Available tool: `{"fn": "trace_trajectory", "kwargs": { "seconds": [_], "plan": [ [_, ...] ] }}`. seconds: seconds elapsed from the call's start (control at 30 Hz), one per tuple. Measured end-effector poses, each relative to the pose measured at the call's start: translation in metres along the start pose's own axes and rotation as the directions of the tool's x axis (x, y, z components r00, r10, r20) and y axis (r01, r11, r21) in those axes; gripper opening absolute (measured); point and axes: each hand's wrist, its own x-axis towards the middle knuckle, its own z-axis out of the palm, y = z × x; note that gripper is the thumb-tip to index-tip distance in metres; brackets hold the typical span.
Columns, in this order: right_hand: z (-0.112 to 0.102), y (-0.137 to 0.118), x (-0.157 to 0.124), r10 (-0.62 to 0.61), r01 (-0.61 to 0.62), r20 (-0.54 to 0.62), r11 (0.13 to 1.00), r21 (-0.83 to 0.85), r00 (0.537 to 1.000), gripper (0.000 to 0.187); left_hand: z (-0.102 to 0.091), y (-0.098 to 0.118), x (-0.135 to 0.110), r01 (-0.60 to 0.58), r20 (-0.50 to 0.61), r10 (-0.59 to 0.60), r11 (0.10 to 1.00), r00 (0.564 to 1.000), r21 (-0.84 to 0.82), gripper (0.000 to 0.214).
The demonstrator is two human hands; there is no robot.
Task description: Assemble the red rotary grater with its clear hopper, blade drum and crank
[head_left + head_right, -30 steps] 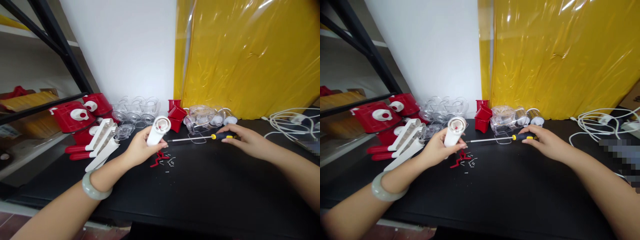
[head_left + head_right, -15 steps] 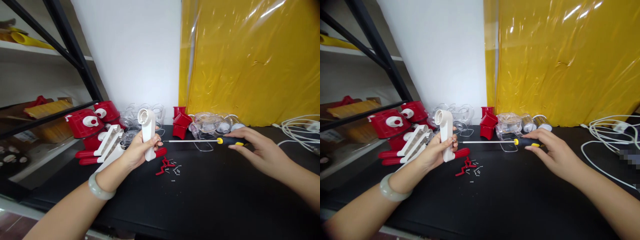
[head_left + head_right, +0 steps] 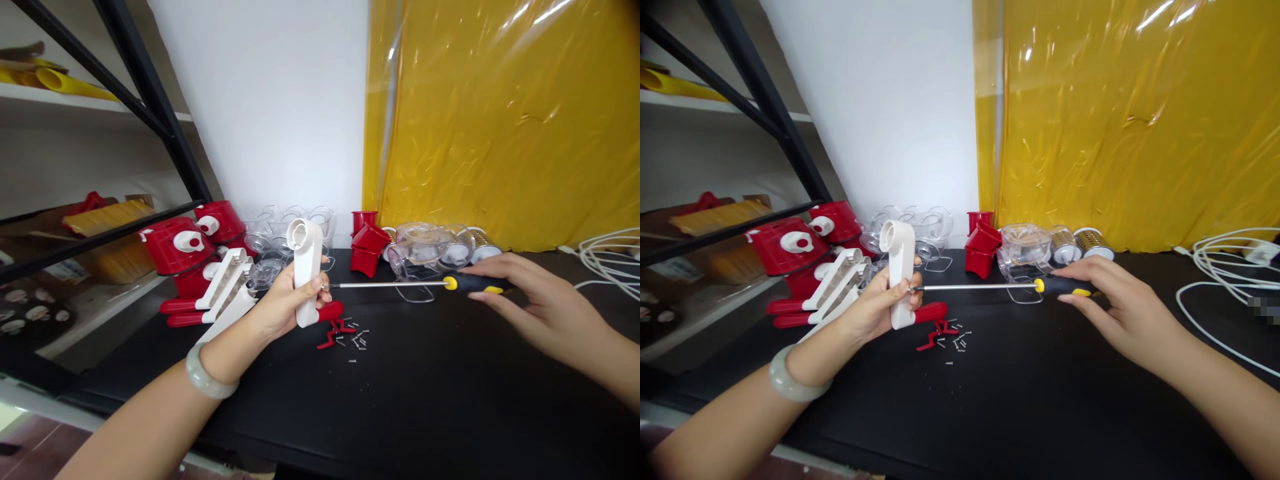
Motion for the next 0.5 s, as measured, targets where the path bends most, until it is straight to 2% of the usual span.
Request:
{"fn": "trace_trajectory", "kwargs": {
  "seconds": [0.2,0.4,0.5],
  "plan": [
    [-0.0025,-0.0028,0.0003,-0.015,0.014,-0.022,1.0,-0.017,1.0,0.027,0.0029,0.0001,0.0008,-0.021,-0.036,0.023,0.998,0.999,0.056,0.046],
    [-0.0059,-0.0053,0.0022,-0.046,0.042,-0.041,0.996,-0.083,0.998,0.025,0.0005,-0.0065,0.0072,-0.07,-0.185,0.104,0.981,0.977,0.182,0.045],
    [-0.006,-0.0059,0.0027,-0.049,0.045,-0.037,0.994,-0.1,0.998,0.024,-0.0015,-0.0086,0.0092,-0.063,-0.222,0.118,0.969,0.968,0.238,0.046]
  ]
}}
